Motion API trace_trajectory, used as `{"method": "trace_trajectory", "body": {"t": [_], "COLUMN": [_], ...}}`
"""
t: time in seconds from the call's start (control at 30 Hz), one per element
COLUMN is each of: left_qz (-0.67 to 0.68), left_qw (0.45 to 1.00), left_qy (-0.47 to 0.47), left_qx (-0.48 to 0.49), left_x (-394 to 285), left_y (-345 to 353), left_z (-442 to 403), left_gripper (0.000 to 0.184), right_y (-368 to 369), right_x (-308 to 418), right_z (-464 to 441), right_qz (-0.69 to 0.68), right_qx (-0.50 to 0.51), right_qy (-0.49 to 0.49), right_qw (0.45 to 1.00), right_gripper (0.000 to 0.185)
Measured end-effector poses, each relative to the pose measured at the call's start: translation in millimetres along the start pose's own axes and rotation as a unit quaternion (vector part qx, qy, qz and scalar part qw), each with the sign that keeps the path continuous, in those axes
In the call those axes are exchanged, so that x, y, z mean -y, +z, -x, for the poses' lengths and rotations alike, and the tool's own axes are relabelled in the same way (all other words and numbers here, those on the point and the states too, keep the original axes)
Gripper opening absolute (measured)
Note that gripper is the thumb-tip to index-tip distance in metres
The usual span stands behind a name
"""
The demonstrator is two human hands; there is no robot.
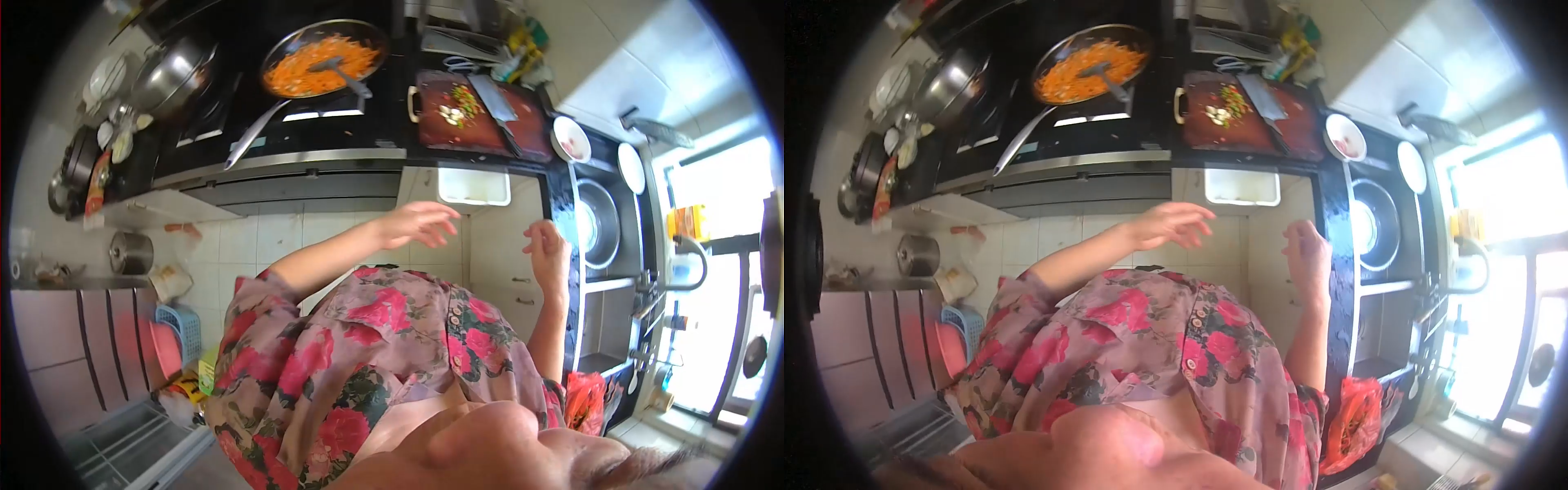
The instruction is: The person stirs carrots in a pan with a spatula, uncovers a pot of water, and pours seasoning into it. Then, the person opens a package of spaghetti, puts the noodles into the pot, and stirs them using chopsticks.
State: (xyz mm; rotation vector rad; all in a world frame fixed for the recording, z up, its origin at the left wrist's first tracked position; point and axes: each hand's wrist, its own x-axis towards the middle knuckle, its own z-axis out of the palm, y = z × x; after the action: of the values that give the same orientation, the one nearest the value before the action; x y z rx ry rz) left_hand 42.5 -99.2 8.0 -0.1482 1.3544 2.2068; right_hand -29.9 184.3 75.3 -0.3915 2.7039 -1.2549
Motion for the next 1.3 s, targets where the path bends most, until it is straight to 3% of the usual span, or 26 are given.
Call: {"method": "trace_trajectory", "body": {"t": [0.1,0.17,0.27,0.33,0.47,0.6,0.67,0.77,0.8,0.83,0.9,0.93,1.0,1.07,1.2,1.3], "left_qz": [0.099,0.159,0.224,0.290,0.322,0.293,0.289,0.205,0.171,0.171,0.205,0.208,0.262,0.315,0.344,0.366], "left_qw": [0.980,0.959,0.921,0.872,0.841,0.790,0.759,0.782,0.785,0.785,0.852,0.854,0.920,0.923,0.926,0.919], "left_qy": [0.070,0.115,0.135,0.158,0.220,0.285,0.254,0.229,0.208,0.207,0.184,0.188,0.192,0.188,0.127,0.122], "left_qx": [-0.158,-0.206,-0.288,-0.360,-0.375,-0.456,-0.525,-0.543,-0.559,-0.558,-0.444,-0.438,-0.218,-0.114,-0.092,-0.077], "left_x": [7.7,11.5,27.1,27.1,23.2,-16.2,-36.2,-66.9,-80.9,-89.5,-99.3,-100.2,-99.2,-98.2,-96.2,-92.0], "left_y": [-97.4,-151.0,-180.9,-204.2,-231.0,-235.2,-235.5,-230.9,-225.8,-227.9,-236.1,-240.9,-252.8,-266.0,-274.2,-277.6], "left_z": [55.8,107.7,154.9,180.7,202.7,210.0,214.3,209.6,203.3,200.5,195.1,192.4,189.8,185.9,182.1,181.3], "left_gripper": [0.025,0.021,0.019,0.021,0.026,0.034,0.037,0.048,0.053,0.053,0.056,0.056,0.054,0.051,0.042,0.038], "right_y": [53.7,92.3,130.6,154.8,196.3,238.8,250.5,274.0,271.9,268.9,258.7,250.3,232.2,231.4,297.4,332.6], "right_x": [43.1,76.9,119.1,149.8,187.7,209.6,208.0,195.4,204.4,214.6,231.3,239.7,253.0,267.4,285.7,312.5], "right_z": [-40.2,-59.0,-88.4,-117.2,-173.8,-214.7,-228.8,-256.4,-259.0,-262.7,-279.9,-290.3,-302.8,-308.7,-320.9,-312.6], "right_qz": [0.005,-0.006,-0.019,0.047,0.145,0.285,0.301,0.279,0.338,0.398,0.393,0.400,0.345,0.280,0.359,0.331], "right_qx": [0.028,0.051,0.077,0.037,0.054,0.062,0.082,0.087,0.084,0.080,0.095,0.117,0.124,0.126,0.076,0.049], "right_qy": [-0.121,-0.168,-0.216,-0.345,-0.356,-0.421,-0.431,-0.457,-0.432,-0.407,-0.388,-0.382,-0.385,-0.383,-0.256,-0.208], "right_qw": [0.992,0.984,0.973,0.937,0.922,0.859,0.847,0.840,0.832,0.818,0.828,0.825,0.847,0.871,0.894,0.919], "right_gripper": [0.019,0.017,0.015,0.015,0.025,0.043,0.043,0.038,0.037,0.037,0.031,0.029,0.022,0.021,0.024,0.025]}}
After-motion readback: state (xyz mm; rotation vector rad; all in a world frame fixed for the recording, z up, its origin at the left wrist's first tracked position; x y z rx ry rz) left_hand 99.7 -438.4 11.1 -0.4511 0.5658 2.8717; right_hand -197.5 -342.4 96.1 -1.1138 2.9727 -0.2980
